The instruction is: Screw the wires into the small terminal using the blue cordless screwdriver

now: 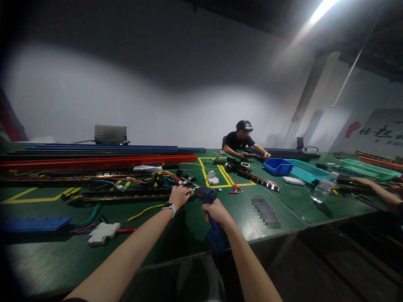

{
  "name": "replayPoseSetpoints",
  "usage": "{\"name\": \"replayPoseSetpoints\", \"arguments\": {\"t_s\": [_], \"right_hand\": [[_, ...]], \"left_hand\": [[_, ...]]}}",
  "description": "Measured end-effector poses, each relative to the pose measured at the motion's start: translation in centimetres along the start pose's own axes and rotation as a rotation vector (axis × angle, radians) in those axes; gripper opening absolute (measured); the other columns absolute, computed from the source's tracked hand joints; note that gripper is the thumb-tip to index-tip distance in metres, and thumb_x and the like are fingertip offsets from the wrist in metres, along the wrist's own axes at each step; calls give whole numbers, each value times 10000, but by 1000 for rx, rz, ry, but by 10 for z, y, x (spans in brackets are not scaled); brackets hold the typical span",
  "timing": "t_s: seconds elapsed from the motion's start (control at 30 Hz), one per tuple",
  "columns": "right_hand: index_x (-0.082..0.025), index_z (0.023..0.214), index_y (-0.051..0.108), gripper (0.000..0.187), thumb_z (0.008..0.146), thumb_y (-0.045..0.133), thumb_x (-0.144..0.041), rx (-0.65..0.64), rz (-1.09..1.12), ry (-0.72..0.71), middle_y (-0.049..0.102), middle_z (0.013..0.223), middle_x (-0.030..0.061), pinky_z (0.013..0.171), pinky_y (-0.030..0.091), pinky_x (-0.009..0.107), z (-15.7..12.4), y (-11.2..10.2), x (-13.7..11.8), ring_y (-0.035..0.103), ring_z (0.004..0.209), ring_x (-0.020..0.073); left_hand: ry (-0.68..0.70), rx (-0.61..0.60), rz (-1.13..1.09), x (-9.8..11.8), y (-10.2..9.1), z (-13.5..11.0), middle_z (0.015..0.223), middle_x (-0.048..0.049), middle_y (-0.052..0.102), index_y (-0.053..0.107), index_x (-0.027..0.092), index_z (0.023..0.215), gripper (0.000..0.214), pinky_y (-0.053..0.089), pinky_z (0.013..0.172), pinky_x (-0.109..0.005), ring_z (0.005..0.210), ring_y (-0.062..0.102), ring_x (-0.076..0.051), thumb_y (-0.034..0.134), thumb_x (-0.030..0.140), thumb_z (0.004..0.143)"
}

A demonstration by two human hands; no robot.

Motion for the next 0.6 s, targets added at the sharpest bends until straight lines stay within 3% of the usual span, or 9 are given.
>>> {"name": "replayPoseSetpoints", "arguments": {"t_s": [0.6], "right_hand": [[-192,741,503,124,637,568,-173,-7,28,11,446,485,-88,337,305,201,2,-2,3,463,327,94]], "left_hand": [[13,16,-1,2,-2,-1,936,-69,744,741,317,942,357,291,872,-392,1005,556,-250,456,532,945]]}}
Point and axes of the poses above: each hand's wrist, its own z-axis towards the middle knuckle, its own y-axis out of the palm, x = y × z, the point moved 8 cm from there along z, towards the middle knuckle
